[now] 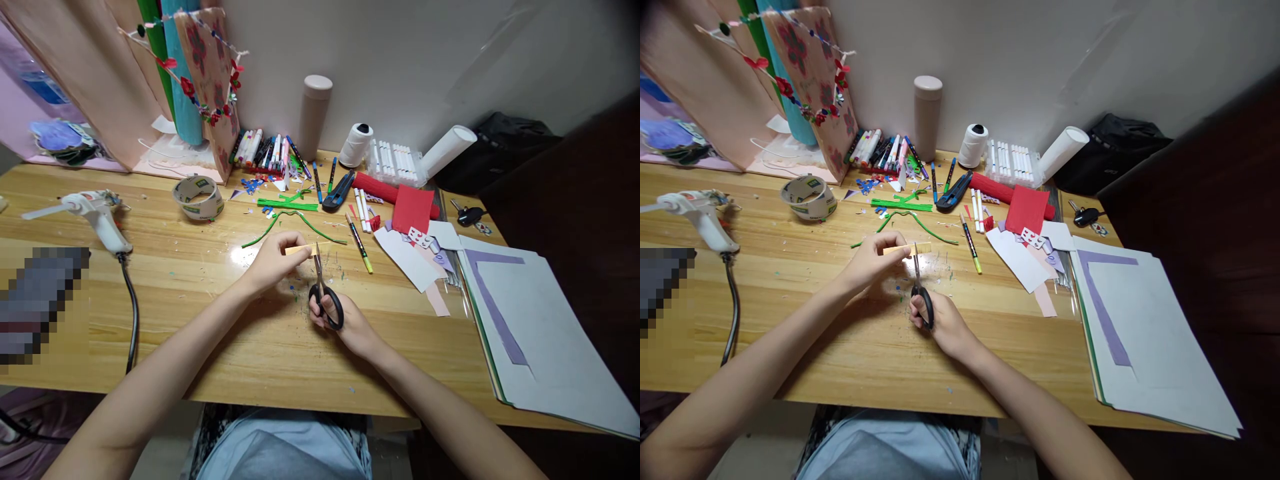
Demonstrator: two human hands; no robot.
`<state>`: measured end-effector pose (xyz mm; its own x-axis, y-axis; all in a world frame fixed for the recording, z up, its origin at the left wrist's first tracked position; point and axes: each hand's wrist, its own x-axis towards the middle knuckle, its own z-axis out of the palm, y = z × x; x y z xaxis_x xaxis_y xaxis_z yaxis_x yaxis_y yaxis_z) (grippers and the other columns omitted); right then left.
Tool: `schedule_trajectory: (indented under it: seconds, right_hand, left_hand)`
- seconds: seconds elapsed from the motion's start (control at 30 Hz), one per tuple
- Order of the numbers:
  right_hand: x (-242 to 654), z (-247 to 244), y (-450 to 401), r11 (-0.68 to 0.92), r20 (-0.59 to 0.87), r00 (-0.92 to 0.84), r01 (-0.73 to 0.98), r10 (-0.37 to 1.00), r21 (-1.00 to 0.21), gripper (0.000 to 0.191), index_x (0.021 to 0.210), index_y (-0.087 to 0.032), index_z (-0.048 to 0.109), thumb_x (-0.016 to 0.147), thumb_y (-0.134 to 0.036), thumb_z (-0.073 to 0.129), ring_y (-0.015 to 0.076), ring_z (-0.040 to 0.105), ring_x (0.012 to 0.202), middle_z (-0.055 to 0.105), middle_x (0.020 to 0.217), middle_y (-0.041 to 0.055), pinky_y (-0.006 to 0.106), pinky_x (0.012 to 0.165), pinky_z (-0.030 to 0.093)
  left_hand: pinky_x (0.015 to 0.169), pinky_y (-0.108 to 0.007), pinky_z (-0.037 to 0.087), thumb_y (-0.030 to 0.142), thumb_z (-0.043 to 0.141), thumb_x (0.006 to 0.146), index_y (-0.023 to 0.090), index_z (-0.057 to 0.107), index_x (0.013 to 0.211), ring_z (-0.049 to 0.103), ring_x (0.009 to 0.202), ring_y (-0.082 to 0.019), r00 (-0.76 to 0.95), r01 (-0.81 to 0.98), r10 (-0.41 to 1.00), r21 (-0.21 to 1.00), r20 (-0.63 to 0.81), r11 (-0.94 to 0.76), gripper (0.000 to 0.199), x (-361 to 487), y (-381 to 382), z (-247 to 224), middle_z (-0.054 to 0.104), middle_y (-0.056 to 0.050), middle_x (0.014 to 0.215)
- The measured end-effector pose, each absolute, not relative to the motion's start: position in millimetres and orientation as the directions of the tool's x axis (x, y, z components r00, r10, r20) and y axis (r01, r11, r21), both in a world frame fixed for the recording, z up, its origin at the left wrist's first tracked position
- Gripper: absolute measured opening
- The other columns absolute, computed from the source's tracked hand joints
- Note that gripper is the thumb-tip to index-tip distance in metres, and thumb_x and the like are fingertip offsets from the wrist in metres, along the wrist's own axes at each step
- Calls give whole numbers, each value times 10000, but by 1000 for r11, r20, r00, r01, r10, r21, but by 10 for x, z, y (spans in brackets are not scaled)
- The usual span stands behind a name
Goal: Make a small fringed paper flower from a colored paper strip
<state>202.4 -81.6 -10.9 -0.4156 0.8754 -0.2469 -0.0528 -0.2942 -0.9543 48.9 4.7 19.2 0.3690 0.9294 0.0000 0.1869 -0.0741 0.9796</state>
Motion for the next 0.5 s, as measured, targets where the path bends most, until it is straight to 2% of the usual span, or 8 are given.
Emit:
schedule_trajectory:
  seconds: [0.5]
  right_hand:
    - [2020, -137, -829, -216, -215, -314, 30, 925, -976, 505, 639, -179, 423, 810, -654, 437, 91, 359, 506, 403, 561, -28, 253, 506, 254]
  left_hand:
    - [499, -196, 364, 358, 594, 741, 152, 529, 629, 438, 548, -85, 371, 60, 925, 996, -84, 67, 243, 489, 40, 171, 469, 27, 613]
